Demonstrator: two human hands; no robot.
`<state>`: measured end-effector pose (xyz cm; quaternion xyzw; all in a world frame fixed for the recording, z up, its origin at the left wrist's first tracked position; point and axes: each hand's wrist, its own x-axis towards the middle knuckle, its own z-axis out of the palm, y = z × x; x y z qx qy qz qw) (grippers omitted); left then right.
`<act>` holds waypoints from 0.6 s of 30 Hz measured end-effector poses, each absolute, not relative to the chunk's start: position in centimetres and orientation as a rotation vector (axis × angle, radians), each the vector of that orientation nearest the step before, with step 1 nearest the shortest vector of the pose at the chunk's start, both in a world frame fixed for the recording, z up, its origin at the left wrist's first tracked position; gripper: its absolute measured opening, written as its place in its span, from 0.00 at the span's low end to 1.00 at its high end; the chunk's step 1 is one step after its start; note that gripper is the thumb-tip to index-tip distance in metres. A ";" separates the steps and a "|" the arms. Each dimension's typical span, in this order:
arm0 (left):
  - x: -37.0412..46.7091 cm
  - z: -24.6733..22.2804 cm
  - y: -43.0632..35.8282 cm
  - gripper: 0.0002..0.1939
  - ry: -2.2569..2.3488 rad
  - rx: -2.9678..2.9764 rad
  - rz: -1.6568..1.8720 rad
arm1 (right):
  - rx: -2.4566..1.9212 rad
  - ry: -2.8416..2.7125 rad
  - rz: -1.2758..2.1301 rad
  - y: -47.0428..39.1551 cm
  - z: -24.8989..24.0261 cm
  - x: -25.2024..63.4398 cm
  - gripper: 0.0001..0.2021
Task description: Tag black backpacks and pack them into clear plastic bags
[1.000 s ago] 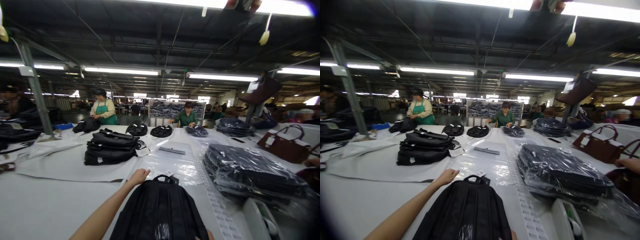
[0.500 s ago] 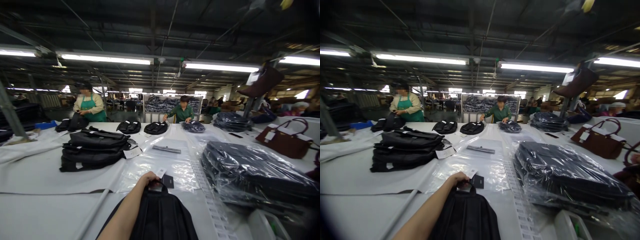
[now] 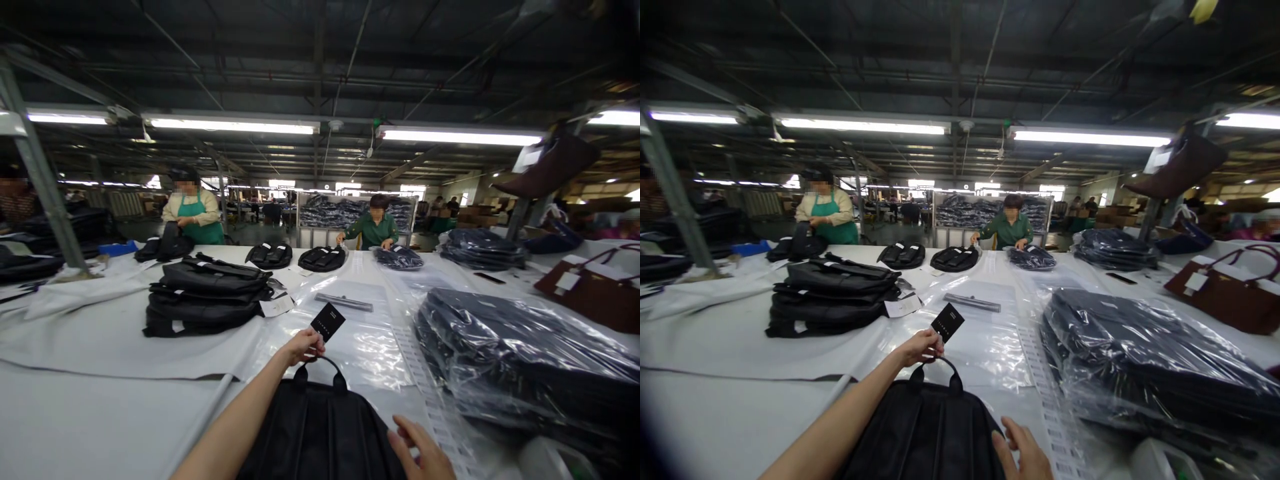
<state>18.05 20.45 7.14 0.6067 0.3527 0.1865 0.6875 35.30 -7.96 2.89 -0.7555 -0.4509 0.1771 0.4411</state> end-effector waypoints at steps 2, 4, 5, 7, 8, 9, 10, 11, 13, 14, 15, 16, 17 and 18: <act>18.1 7.1 20.1 0.15 0.782 1.342 0.451 | -1.825 -1.167 0.467 -6.1 3.1 34.6 0.21; 18.0 7.0 19.8 0.14 0.761 1.326 0.463 | -1.790 -1.184 0.461 -4.3 3.3 33.7 0.20; 17.9 7.0 19.7 0.14 0.744 1.322 0.461 | -1.776 -1.187 0.452 -3.3 3.5 33.4 0.20; 17.7 7.1 19.5 0.15 0.700 1.322 0.454 | -1.760 -1.188 0.422 -1.2 4.0 32.9 0.20; 17.6 7.2 19.5 0.15 0.679 1.325 0.455 | -1.760 -1.198 0.415 -0.2 4.3 32.8 0.20; 17.5 7.3 19.5 0.15 0.662 1.332 0.459 | -1.761 -1.217 0.414 0.8 4.7 32.8 0.20; 17.4 7.4 19.4 0.16 0.648 1.342 0.466 | -1.760 -1.241 0.417 1.7 5.0 32.8 0.19; 17.4 7.5 19.4 0.16 0.636 1.354 0.476 | -1.759 -1.269 0.426 2.5 5.3 32.8 0.19; 17.5 7.8 19.1 0.17 0.616 1.381 0.504 | -1.748 -1.323 0.462 3.8 5.6 32.7 0.21; 17.6 7.9 18.9 0.17 0.606 1.394 0.515 | -1.740 -1.344 0.481 4.3 5.6 32.7 0.22; 17.7 8.1 18.7 0.17 0.596 1.407 0.523 | -1.733 -1.359 0.499 4.8 5.5 32.5 0.22; 17.8 8.2 18.5 0.17 0.587 1.420 0.528 | -1.727 -1.366 0.515 5.3 5.4 32.3 0.21; 17.9 8.3 18.3 0.17 0.580 1.432 0.530 | -1.717 -1.369 0.530 5.7 5.2 32.1 0.20; 18.1 8.4 18.1 0.17 0.572 1.443 0.529 | -1.702 -1.371 0.550 6.3 5.1 31.8 0.20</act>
